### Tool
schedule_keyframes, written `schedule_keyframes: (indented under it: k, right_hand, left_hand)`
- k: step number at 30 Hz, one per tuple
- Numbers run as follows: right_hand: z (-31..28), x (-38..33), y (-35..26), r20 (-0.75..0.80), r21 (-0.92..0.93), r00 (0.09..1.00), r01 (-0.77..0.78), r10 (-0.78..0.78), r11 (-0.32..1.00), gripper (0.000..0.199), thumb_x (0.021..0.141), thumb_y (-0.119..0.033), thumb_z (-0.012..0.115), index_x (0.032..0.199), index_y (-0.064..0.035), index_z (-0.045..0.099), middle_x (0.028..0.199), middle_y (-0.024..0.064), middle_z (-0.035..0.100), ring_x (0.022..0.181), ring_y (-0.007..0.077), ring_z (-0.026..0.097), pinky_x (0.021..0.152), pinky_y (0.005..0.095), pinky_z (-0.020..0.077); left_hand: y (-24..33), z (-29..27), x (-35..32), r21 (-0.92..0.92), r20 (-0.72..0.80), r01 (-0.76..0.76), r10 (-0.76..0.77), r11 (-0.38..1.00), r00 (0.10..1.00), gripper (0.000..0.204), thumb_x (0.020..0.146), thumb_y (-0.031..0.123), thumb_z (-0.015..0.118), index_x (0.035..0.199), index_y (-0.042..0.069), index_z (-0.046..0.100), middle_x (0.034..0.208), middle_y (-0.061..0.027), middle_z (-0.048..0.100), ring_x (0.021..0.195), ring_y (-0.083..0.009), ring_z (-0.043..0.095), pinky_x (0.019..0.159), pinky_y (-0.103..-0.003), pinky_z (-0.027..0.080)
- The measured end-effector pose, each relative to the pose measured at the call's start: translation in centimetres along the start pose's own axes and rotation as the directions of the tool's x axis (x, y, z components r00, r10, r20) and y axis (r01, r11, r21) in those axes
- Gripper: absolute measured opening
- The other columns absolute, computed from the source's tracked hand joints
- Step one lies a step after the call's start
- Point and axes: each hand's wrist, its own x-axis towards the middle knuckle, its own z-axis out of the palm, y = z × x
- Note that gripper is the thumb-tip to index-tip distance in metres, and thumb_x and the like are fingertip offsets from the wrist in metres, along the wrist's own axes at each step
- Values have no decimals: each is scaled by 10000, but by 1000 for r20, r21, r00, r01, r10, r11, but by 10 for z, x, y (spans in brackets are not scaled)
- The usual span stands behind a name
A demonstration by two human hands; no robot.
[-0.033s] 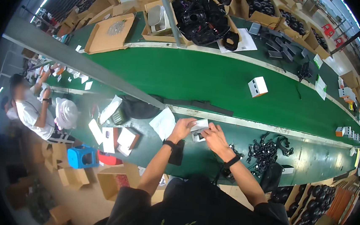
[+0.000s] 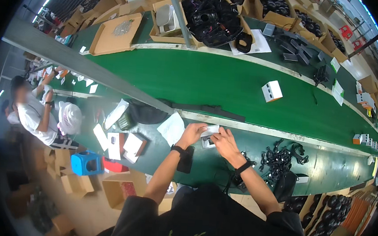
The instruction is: Packing electronic devices, chargers, and cables into white product boxes on an assembly line.
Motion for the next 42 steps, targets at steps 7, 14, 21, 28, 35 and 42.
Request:
schedule_keyframes:
  k: [7, 14, 21, 28, 35, 42]
  right_hand:
    - [31, 16, 4, -135, 22, 986, -100, 102, 995, 212, 924, -152, 700, 1030, -5, 811, 1256, 138, 643, 1197, 293, 579, 951, 430, 493]
    - [45, -25, -1, -6, 450, 943, -294, 331, 844, 444, 940, -37, 721, 1381, -80, 706, 1434, 173, 558, 1272, 400, 594, 994, 482, 602]
    - [34, -51, 0, -162, 269, 975, -107, 155, 957, 397, 974, -84, 747, 1365, -56, 679, 1330, 146, 613, 1179, 352, 678, 923, 444, 637]
    - [56, -39, 4, -132, 406, 948, -215, 290, 888, 242, 896, -71, 795, 1128, -16, 750, 1158, 130, 650, 1008, 349, 694, 767, 473, 611]
    - [69, -33, 0, -15, 578, 763, -521, 646, 628, 358, 868, -39, 845, 1194, -9, 701, 1101, 186, 690, 879, 370, 725, 789, 449, 601]
    - [25, -42, 22, 26, 578, 974, -199, 226, 792, 524, 984, -160, 787, 1475, -78, 623, 1617, 155, 499, 1034, 347, 755, 857, 435, 645]
  left_hand:
    - [-17, -19, -6, -448, 177, 166, -95, 879, 980, 446, 1070, 140, 690, 1497, 31, 619, 1332, -117, 754, 1202, -191, 683, 1012, -357, 534]
    - [-37, 36, -51, -628, 39, 189, -212, 754, 976, 509, 986, -17, 756, 1477, 44, 636, 1249, -72, 753, 1174, -150, 679, 1010, -344, 553]
    - [11, 55, -48, -303, -345, 118, -224, 946, 911, 440, 877, -30, 799, 1308, 40, 743, 1269, -172, 771, 1127, -340, 748, 989, -398, 587]
    - [17, 24, -63, 142, -118, -254, 271, 957, 955, 537, 890, 122, 837, 1416, 163, 739, 1500, -162, 666, 1424, -367, 605, 1127, -479, 544]
    - [4, 23, -61, 382, -9, -385, 420, 840, 908, 529, 889, 245, 873, 1396, 172, 743, 1532, -120, 643, 1423, -320, 613, 1098, -444, 574]
    - [-16, 26, -64, 558, 7, -418, 499, 717, 867, 537, 929, 219, 837, 1445, 175, 695, 1545, -92, 632, 1446, -288, 595, 1103, -433, 575]
